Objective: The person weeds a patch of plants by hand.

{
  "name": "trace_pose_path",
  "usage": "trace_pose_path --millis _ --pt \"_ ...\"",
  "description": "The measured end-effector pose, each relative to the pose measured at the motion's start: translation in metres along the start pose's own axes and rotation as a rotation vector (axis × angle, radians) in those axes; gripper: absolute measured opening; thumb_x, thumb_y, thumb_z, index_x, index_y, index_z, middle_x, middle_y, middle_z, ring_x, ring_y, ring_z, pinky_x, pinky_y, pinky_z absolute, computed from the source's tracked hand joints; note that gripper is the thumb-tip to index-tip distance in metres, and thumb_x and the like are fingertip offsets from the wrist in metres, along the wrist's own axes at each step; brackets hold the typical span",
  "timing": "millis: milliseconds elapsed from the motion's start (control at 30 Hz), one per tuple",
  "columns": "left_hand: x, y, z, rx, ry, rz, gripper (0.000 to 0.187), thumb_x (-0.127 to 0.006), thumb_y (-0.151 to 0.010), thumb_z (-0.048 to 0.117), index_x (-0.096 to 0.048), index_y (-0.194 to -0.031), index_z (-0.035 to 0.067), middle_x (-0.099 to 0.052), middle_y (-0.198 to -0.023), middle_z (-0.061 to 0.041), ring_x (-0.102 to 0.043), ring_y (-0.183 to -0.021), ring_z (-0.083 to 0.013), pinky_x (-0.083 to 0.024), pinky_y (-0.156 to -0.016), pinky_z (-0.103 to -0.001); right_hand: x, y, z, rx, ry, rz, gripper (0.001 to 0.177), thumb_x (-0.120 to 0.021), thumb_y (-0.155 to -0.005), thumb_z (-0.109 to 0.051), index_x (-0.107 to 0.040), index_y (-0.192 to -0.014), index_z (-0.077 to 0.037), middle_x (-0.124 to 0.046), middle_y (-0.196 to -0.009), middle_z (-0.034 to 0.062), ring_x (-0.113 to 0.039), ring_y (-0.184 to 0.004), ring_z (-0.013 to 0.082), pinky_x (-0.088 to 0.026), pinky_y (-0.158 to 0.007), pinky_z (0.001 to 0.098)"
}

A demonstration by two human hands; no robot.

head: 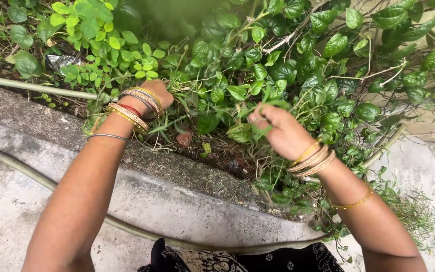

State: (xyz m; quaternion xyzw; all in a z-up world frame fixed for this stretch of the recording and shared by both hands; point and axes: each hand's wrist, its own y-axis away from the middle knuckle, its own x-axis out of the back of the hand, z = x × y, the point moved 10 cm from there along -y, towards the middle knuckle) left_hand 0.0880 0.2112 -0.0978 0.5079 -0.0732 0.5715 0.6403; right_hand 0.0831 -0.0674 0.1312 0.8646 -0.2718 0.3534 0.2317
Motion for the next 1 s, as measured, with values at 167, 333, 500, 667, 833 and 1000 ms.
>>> trace_pose_path --millis 167,333,500,667,833,1000 --pt "-0.004 0.038 0.017 -0.072 -0.072 -0.071 0.030 -0.058 -0.085 0.019 -0.076 -0.094 -0.003 -0.073 -0.109 -0.029 -0.070 -0.107 -0.0422 -0.052 -0.100 -0.045 0.054 0.002 -0.026 -0.239 -0.161 0.054 0.027 -0.056 -0.105 -0.026 -0.053 -0.086 -0.008 -0.046 -0.069 -0.0037 -0.042 -0.061 0.0095 -0.039 -0.056 0.0296" --pt "0.000 0.087 0.019 -0.043 -0.124 -0.156 0.024 -0.063 -0.083 0.014 -0.083 -0.074 0.003 -0.080 -0.090 -0.018 -0.076 -0.094 -0.0353 -0.057 -0.094 -0.043 0.084 -0.005 -0.041 -0.211 -0.094 0.081 0.027 -0.056 -0.105 -0.026 -0.054 -0.084 -0.009 -0.046 -0.067 -0.0056 -0.043 -0.058 0.0067 -0.041 -0.052 0.0271" --pt "0.012 0.183 0.096 -0.243 -0.036 -0.224 0.030 -0.080 -0.071 0.023 -0.076 -0.092 0.002 -0.077 -0.086 -0.021 -0.079 -0.081 -0.0328 -0.062 -0.083 -0.042 0.076 -0.019 -0.047 -0.006 -0.081 0.062 0.026 -0.055 -0.107 -0.023 -0.055 -0.087 -0.006 -0.050 -0.074 -0.0046 -0.046 -0.069 0.0078 -0.046 -0.064 0.0282" --pt "-0.108 0.131 0.135 -0.451 0.254 0.191 0.036 -0.082 -0.071 0.020 -0.068 -0.088 -0.009 -0.070 -0.083 -0.029 -0.071 -0.081 -0.0438 -0.059 -0.078 -0.047 0.060 -0.029 -0.077 0.022 -0.055 0.060 0.029 -0.055 -0.107 -0.025 -0.055 -0.087 -0.005 -0.048 -0.071 -0.0008 -0.045 -0.069 0.0104 -0.046 -0.065 0.0299" --pt "-0.148 0.095 0.147 -0.480 0.374 0.452 0.035 -0.080 -0.064 0.013 -0.067 -0.087 -0.010 -0.070 -0.088 -0.029 -0.071 -0.081 -0.0441 -0.059 -0.077 -0.047 0.062 -0.036 -0.078 -0.002 -0.031 0.064 0.027 -0.055 -0.105 -0.026 -0.057 -0.089 -0.004 -0.051 -0.071 -0.0005 -0.047 -0.069 0.0104 -0.047 -0.065 0.0305" --pt "-0.199 0.058 0.129 -0.350 0.437 0.245 0.025 -0.071 -0.076 0.007 -0.069 -0.099 -0.002 -0.071 -0.086 -0.028 -0.071 -0.084 -0.0437 -0.057 -0.080 -0.050 0.078 -0.036 -0.057 -0.032 -0.066 0.097 0.026 -0.057 -0.106 -0.026 -0.058 -0.091 -0.005 -0.052 -0.074 -0.0014 -0.047 -0.070 0.0091 -0.046 -0.065 0.0289"
